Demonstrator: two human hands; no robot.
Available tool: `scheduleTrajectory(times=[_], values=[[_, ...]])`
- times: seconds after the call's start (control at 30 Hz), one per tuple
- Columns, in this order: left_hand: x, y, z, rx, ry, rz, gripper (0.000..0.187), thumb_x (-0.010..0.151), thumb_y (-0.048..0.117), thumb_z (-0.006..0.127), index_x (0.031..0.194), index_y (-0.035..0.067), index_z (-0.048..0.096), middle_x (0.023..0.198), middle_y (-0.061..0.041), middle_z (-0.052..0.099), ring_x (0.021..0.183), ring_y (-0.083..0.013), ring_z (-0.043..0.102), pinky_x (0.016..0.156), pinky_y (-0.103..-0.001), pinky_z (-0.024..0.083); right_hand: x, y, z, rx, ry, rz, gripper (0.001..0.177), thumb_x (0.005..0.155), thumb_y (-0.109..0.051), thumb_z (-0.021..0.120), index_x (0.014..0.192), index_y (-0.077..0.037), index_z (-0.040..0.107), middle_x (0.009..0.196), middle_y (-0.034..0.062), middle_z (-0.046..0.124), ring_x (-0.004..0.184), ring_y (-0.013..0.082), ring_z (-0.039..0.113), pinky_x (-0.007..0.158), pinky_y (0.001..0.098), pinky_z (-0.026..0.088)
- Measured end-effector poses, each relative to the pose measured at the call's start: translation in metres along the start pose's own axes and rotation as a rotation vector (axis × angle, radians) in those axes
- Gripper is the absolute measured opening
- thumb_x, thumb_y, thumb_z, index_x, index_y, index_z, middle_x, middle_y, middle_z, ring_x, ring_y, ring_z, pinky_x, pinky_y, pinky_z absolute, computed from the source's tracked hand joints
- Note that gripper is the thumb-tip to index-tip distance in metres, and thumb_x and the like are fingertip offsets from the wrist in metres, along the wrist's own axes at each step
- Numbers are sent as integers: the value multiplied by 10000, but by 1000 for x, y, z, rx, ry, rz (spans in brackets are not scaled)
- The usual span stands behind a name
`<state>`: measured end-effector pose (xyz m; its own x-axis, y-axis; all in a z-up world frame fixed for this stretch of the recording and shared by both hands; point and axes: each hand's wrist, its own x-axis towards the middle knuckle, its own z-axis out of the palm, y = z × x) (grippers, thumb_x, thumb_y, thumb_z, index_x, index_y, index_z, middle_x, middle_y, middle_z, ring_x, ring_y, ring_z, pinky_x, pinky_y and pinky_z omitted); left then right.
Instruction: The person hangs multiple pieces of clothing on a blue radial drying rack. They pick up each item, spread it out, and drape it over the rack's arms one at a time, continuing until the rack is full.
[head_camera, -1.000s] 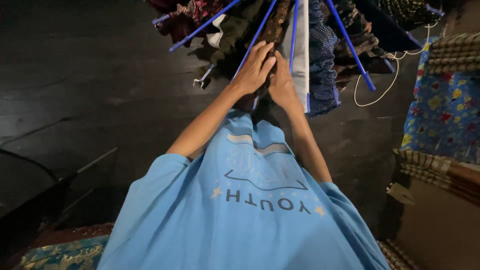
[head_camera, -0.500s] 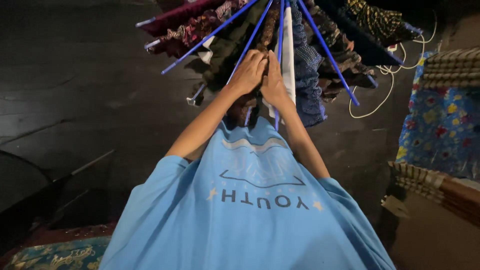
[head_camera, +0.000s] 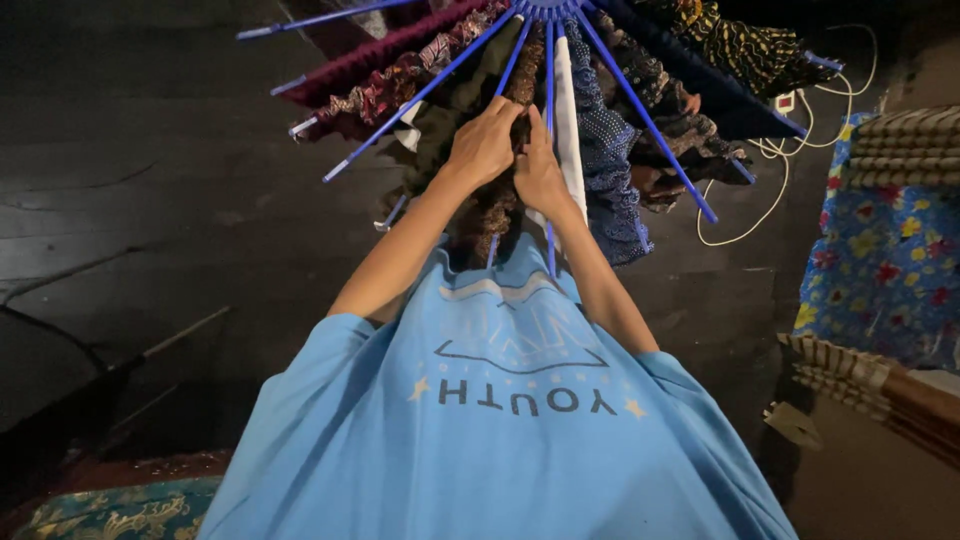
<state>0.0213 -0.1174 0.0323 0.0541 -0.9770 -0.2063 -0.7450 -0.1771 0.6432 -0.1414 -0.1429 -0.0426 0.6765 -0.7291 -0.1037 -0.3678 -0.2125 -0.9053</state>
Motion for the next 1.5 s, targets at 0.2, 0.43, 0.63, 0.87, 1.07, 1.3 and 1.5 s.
scheduleTrajectory(times=[0.2,0.43,0.63,0.87,1.07,1.3,1.5], values=[[21,-16,19,-16,118,-6,294,927,66,547,1219,75,577,1264,-199,564,804,-548,637,547,-557,552,14,10,-9,-86,33,96,843,969,99,469,1674,-125,65,1590,309,340,1459,475,424,1204,493,435],[39,-4,2,129,65,145,539,918,-61,565,1432,84,490,1423,-89,452,738,-386,644,436,-480,509,12,1,-17,-28,-2,121,750,924,26,402,1617,-37,122,1506,235,438,1286,339,531,1093,427,437],[43,8,-8,99,-52,41,506,851,-112,598,1327,54,563,1346,-77,505,831,-380,657,552,-512,558,16,1,-27,11,-18,110,738,962,31,377,1630,-89,87,1442,232,416,1392,308,450,1143,378,360],[66,7,-7,154,30,91,749,861,-57,685,1528,111,387,1518,-64,374,732,-390,654,443,-470,500,9,-1,-29,-65,-25,113,645,934,-1,433,1560,11,278,1567,284,417,1486,379,382,1247,418,270],[61,10,-6,183,32,117,464,858,-40,708,1295,36,572,1336,-92,451,659,-344,632,477,-480,538,16,-15,-39,-44,-71,153,715,990,-34,417,1617,-72,74,1429,283,554,1318,439,550,1088,476,403],[70,3,-12,59,69,55,714,852,-176,567,1494,115,451,1472,-123,399,704,-313,592,420,-404,450,16,1,-35,-171,-89,200,582,971,-97,426,1540,-2,344,1530,286,453,1394,416,474,1156,482,364],[77,0,-7,143,21,94,687,794,-198,632,1426,45,518,1485,-86,427,712,-288,651,456,-378,531,16,-6,-35,-169,-98,222,282,944,-64,419,1221,-54,470,1172,247,627,1107,442,625,940,529,460]])
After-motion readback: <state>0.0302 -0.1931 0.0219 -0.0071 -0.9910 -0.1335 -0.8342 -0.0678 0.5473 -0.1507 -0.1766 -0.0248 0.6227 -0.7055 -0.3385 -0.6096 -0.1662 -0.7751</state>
